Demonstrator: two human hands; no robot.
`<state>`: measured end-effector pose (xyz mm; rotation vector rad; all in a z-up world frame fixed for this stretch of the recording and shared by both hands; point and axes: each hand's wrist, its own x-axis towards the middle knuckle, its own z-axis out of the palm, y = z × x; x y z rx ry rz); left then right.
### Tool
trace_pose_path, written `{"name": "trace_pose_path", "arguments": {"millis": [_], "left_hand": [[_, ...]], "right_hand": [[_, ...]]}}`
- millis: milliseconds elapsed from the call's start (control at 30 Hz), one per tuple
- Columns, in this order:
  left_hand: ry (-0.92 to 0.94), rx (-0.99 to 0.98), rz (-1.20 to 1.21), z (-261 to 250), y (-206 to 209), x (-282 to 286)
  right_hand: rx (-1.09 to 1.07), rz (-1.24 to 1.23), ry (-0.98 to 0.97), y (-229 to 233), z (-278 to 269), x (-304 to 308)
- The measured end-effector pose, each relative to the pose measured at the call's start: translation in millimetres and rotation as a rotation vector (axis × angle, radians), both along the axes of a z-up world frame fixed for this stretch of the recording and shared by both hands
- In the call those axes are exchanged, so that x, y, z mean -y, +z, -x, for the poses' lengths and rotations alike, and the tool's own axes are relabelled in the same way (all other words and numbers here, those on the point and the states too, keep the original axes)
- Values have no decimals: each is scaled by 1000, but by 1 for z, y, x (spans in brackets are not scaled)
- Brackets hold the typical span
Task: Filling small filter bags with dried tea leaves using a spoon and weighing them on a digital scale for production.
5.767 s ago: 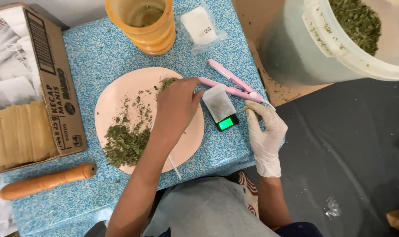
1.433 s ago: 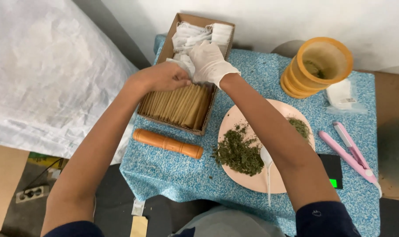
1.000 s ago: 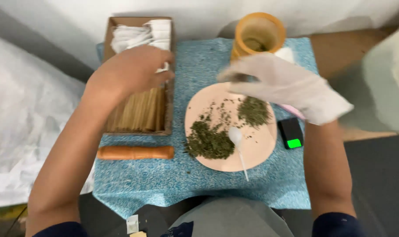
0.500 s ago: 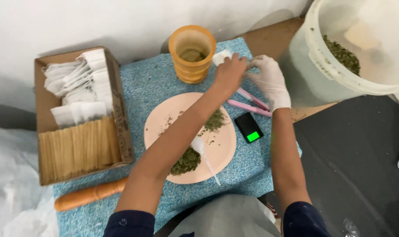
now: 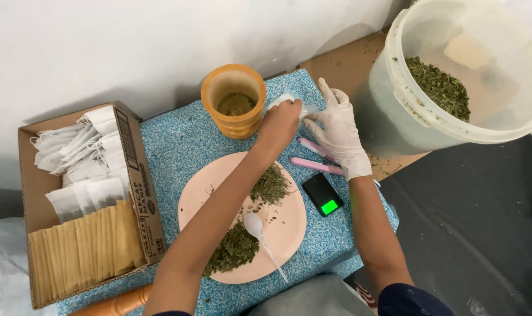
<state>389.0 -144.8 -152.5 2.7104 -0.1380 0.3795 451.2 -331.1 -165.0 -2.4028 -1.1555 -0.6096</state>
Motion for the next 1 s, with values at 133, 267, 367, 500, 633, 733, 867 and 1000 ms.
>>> {"name": "trace_pose_path", "arguments": {"millis": [133,267,367,500,633,733,867,1000], "left_hand": [[-13,-27,1,-2,2,3],[-76,-43,-63,0,0,-2],[-105,-121,25,-5,-10,-8],[-120,-149,28,-1,-13,-7],[-126,-335,171,0,-2,-9],[-110,-417,135,3,0,-6],[-103,-346,18,-8,-18,-9],[-71,-332,-77,-25,-51,-14]], "right_hand": [[28,14,14,-14,-11,-6],[37,127,-25,-49,-21,-12],[22,142,-37,-59,-22,-18],[25,187,-89,-68,-27,-22],[127,118,-80,-66,-30,-17],[102,64,-19,-59,-28,-11],[77,34,18,-49,-26,-2],[-19,-45,74,-30,-17,7]]}}
